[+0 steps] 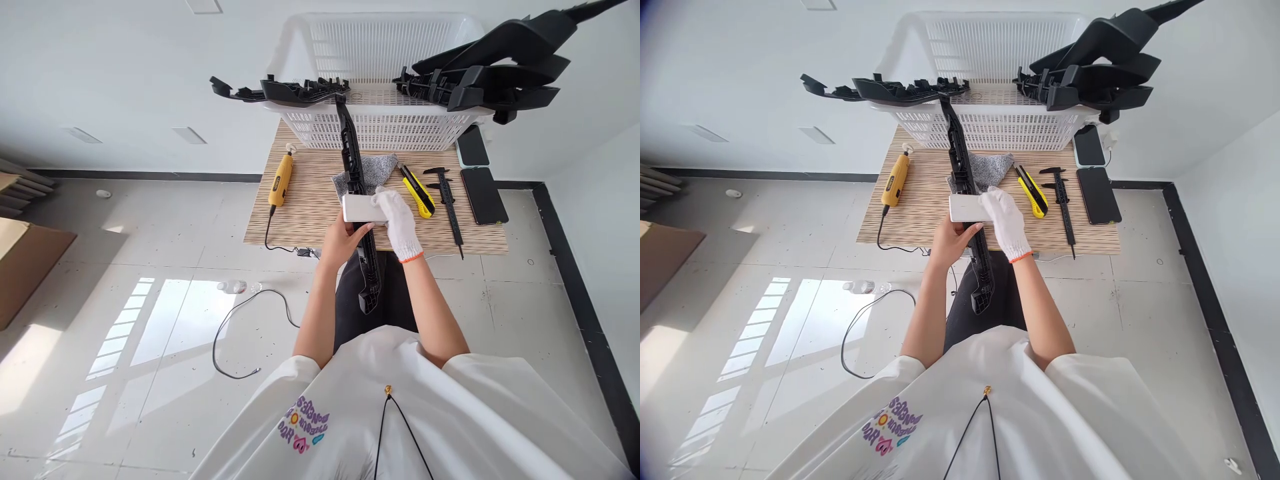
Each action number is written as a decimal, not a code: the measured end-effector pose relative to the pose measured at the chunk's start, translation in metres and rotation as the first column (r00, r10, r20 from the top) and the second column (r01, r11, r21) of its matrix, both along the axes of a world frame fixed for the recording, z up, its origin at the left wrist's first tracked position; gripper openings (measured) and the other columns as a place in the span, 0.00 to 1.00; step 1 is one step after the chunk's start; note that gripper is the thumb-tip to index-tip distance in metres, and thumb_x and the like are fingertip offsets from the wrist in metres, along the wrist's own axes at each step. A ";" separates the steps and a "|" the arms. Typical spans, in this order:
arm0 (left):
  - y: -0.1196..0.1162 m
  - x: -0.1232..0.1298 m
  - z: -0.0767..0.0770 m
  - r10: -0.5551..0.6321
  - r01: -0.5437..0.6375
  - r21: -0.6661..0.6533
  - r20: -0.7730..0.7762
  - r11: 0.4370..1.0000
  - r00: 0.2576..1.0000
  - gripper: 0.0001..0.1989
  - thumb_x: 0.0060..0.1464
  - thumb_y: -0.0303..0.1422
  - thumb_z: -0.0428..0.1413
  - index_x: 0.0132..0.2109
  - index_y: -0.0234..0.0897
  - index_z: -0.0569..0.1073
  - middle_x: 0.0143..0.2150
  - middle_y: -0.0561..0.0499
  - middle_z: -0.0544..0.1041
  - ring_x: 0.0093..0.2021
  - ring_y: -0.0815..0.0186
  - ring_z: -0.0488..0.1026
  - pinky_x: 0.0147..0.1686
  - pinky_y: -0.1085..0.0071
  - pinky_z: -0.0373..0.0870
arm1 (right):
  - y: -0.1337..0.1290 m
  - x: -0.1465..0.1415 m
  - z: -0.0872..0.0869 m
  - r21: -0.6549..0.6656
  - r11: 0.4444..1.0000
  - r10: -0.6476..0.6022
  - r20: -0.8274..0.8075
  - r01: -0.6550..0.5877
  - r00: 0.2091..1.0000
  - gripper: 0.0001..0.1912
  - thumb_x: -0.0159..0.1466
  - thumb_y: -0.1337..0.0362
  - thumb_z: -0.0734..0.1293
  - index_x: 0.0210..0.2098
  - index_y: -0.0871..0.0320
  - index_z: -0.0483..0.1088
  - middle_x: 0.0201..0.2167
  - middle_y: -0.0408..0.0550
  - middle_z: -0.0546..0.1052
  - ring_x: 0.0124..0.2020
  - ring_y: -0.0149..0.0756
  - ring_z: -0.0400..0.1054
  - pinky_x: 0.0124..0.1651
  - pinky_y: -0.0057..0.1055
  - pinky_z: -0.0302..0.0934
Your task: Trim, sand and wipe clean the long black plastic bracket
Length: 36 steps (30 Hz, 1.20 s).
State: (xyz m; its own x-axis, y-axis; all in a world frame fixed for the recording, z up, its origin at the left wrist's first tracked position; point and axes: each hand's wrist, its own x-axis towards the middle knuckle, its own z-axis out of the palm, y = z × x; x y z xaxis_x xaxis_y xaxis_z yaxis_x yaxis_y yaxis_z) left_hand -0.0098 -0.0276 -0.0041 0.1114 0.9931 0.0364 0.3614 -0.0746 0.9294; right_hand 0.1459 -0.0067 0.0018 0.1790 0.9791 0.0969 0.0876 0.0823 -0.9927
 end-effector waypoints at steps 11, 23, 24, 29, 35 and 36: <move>0.000 -0.001 -0.004 0.009 -0.009 0.024 -0.028 1.000 1.000 0.26 0.56 0.47 0.61 0.56 0.39 0.70 0.31 0.51 0.79 0.30 0.64 0.74 0.32 0.69 0.68 | -0.007 0.004 0.000 0.018 0.963 0.268 -0.187 -0.269 0.945 0.20 0.58 0.60 0.74 0.51 0.49 0.76 0.56 0.43 0.77 0.61 0.41 0.68 0.67 0.47 0.61; 0.000 -0.003 -0.004 -0.050 0.050 0.009 -0.022 0.999 0.999 0.32 0.54 0.48 0.63 0.61 0.38 0.70 0.46 0.46 0.82 0.45 0.58 0.79 0.45 0.64 0.75 | -0.001 -0.004 0.000 0.070 0.991 0.132 -0.272 -0.117 0.953 0.25 0.58 0.59 0.73 0.54 0.51 0.73 0.57 0.47 0.75 0.58 0.41 0.70 0.65 0.44 0.64; 0.000 -0.003 -0.003 -0.077 0.077 -0.005 -0.005 0.997 0.997 0.34 0.54 0.48 0.63 0.63 0.38 0.68 0.44 0.47 0.83 0.44 0.59 0.79 0.45 0.64 0.75 | 0.001 -0.004 0.000 0.074 0.997 0.049 -0.302 -0.028 0.952 0.25 0.59 0.58 0.72 0.56 0.51 0.72 0.59 0.48 0.74 0.58 0.41 0.70 0.64 0.44 0.65; 0.000 -0.004 0.001 -0.165 0.167 -0.033 0.056 0.985 0.985 0.39 0.55 0.47 0.62 0.69 0.40 0.62 0.44 0.49 0.83 0.45 0.61 0.80 0.49 0.64 0.75 | 0.005 -0.001 -0.004 0.036 0.992 -0.109 -0.217 0.120 0.970 0.29 0.60 0.55 0.71 0.60 0.51 0.67 0.59 0.50 0.72 0.59 0.43 0.68 0.63 0.45 0.65; -0.002 -0.003 0.005 -0.059 0.061 0.032 -0.057 0.998 0.997 0.35 0.53 0.47 0.64 0.64 0.35 0.70 0.54 0.42 0.80 0.56 0.52 0.76 0.50 0.65 0.73 | -0.006 0.006 -0.001 -0.063 0.977 0.190 -0.181 -0.205 0.965 0.36 0.53 0.57 0.77 0.59 0.51 0.66 0.45 0.46 0.77 0.38 0.35 0.73 0.39 0.33 0.72; -0.002 -0.002 0.006 -0.054 0.055 0.015 -0.059 0.998 0.997 0.33 0.54 0.46 0.63 0.62 0.35 0.72 0.49 0.43 0.82 0.51 0.54 0.78 0.47 0.66 0.73 | -0.006 0.006 0.000 -0.084 0.982 0.143 -0.227 -0.166 0.963 0.35 0.54 0.57 0.76 0.59 0.50 0.65 0.42 0.44 0.77 0.32 0.31 0.71 0.31 0.29 0.69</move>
State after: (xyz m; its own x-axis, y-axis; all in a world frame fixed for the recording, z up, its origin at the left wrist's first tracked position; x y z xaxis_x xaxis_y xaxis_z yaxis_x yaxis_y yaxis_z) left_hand -0.0123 -0.0297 0.0018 0.1680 0.9848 0.0445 0.4103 -0.1109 0.9052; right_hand 0.1518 -0.0123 0.0022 0.0304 0.9991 -0.0293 -0.1388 -0.0248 -0.9900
